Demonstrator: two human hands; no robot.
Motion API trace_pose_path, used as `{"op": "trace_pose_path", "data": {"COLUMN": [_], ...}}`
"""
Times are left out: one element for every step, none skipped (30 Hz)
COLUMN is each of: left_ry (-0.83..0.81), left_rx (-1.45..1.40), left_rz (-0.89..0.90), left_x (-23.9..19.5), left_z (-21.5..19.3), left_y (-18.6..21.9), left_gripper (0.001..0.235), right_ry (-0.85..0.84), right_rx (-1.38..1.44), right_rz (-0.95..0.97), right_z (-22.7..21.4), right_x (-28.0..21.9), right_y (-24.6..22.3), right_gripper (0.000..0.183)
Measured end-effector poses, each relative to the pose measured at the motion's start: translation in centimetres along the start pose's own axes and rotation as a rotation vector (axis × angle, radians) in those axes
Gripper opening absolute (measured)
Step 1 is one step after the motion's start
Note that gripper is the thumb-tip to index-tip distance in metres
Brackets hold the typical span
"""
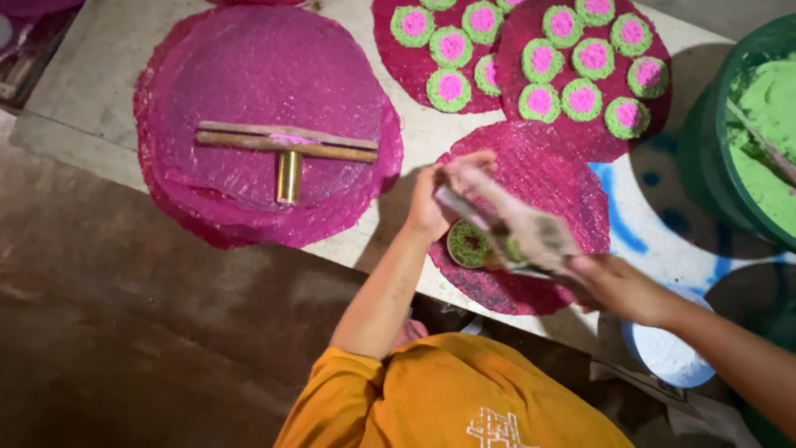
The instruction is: The person shapes and decorates dough on mats using molds and a spatula, transferring additional dough from bowls as needed.
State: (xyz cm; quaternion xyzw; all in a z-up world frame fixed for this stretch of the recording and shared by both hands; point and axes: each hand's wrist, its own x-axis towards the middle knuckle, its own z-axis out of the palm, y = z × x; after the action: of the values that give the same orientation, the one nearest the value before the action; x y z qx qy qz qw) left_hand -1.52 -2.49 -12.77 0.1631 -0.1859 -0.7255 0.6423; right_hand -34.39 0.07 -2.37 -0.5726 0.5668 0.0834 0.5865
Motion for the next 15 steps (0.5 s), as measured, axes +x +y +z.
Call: {"op": "trace_pose_path", "data": {"left_ry": [0.116, 0.045, -0.027, -0.097, -0.158, -0.223, -0.291, -0.29, -0.289, -0.289, -0.286, -0.28, -0.274, -0.269, -0.265], "left_rx": [0.185, 0.46, 0.735, 1.007, 1.178, 1.352, 1.525, 1.595, 1.664, 1.735, 1.755, 1.773, 1.791, 1.754, 1.717], "left_rz": [-0.069, -0.109, -0.146, -0.188, -0.157, -0.121, -0.083, -0.132, -0.181, -0.228, -0.218, -0.21, -0.202, -0.189, -0.177], "left_x": [-0.4, -0.5, -1.1, -2.2, -3.3, -4.5, -5.3, -6.0, -6.6, -6.9, -7.2, -7.2, -7.1, -6.9, -6.6], "left_z": [0.2, 0.5, 0.8, 1.1, 1.5, 1.8, 2.2, 2.6, 3.0, 3.2, 3.4, 3.4, 3.4, 3.1, 2.8], "left_y": [0.2, 0.8, 1.5, 1.9, 2.2, 2.6, 2.8, 2.6, 2.5, 2.4, 2.2, 2.0, 1.9, 1.8, 1.8], "left_gripper": [0.066, 0.064, 0.071, 0.085, 0.097, 0.11, 0.125, 0.126, 0.127, 0.128, 0.126, 0.123, 0.121, 0.122, 0.123], "right_ry": [0.007, 0.006, 0.006, 0.002, 0.007, 0.014, 0.02, 0.06, 0.1, 0.142, 0.116, 0.086, 0.056, 0.09, 0.124], "right_rx": [0.103, 0.164, 0.225, 0.288, 0.346, 0.405, 0.464, 0.491, 0.519, 0.545, 0.643, 0.739, 0.836, 0.829, 0.821], "right_rz": [-0.043, -0.093, -0.144, -0.188, -0.222, -0.26, -0.298, -0.335, -0.372, -0.411, -0.435, -0.456, -0.478, -0.482, -0.486], "right_z": [-0.9, -1.9, -2.5, -2.5, -2.2, -1.6, -1.3, -0.6, 0.6, 1.4, 1.9, 2.5, 2.8, 3.0, 3.2], "right_x": [-0.7, -1.4, -2.2, -3.0, -3.7, -4.3, -4.6, -4.8, -5.0, -5.2, -5.3, -5.5, -5.7, -5.9, -6.1], "right_y": [1.7, 3.2, 4.7, 6.2, 7.3, 8.1, 8.4, 8.6, 8.6, 8.4, 8.0, 7.6, 7.2, 6.9, 6.6], "right_gripper": [0.08, 0.083, 0.086, 0.089, 0.093, 0.098, 0.103, 0.104, 0.107, 0.11, 0.112, 0.113, 0.115, 0.117, 0.119]}}
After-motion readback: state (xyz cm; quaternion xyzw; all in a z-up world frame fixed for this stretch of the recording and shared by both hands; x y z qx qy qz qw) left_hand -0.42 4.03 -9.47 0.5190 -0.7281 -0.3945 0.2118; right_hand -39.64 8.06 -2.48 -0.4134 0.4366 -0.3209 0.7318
